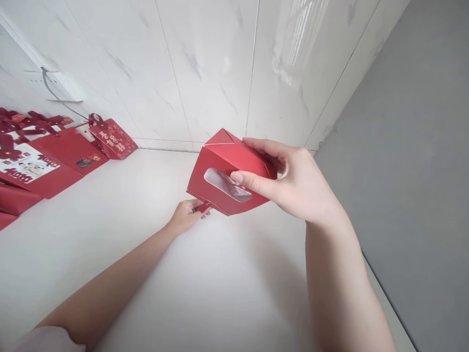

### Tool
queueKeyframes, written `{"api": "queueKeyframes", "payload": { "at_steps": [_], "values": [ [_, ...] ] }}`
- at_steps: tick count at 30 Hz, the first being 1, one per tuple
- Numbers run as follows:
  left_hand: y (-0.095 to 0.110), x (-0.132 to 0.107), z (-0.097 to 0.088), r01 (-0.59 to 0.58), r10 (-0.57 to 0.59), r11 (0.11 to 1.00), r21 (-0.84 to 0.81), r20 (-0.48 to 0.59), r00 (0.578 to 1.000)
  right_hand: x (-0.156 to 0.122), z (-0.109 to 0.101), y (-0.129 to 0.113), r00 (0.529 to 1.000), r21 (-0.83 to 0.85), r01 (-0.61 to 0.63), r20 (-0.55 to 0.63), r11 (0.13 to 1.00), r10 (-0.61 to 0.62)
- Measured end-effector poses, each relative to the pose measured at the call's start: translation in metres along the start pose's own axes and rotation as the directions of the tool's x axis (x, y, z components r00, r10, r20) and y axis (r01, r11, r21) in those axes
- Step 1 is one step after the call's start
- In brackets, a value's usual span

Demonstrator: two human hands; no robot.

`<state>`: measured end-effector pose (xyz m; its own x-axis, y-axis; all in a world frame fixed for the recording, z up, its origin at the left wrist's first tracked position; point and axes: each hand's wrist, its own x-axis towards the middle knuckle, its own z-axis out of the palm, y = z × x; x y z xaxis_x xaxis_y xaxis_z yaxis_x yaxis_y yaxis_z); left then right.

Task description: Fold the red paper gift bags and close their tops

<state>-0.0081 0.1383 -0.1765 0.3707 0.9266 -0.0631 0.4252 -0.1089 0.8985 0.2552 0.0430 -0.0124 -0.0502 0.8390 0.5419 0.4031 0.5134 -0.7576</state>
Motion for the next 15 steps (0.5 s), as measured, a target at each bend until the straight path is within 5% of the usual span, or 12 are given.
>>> {"api": "queueKeyframes", "payload": {
  "at_steps": [4, 8, 11, 15],
  "values": [
    [0.006, -0.005, -0.002, -0.058, 0.056, 0.997, 0.054, 0.043, 0.998, 0.009, 0.006, 0.007, 0.994, 0.206, 0.002, -0.110, 0.979, 0.022],
    [0.008, -0.010, 0.001, -0.260, 0.285, 0.953, -0.155, 0.177, 0.942, 0.017, 0.052, 0.034, 0.947, 0.389, -0.134, -0.220, 0.911, 0.233],
    [0.004, -0.007, 0.006, -0.283, 0.335, 0.866, -0.412, 0.058, 0.940, 0.010, 0.109, 0.064, 0.936, 0.463, -0.186, -0.186, 0.867, 0.300],
    [0.006, 0.001, 0.003, -0.177, 0.133, 0.797, -0.577, -0.119, 0.984, -0.013, 0.165, 0.094, 0.966, 0.604, -0.234, 0.053, 0.762, 0.254]
  ]
}}
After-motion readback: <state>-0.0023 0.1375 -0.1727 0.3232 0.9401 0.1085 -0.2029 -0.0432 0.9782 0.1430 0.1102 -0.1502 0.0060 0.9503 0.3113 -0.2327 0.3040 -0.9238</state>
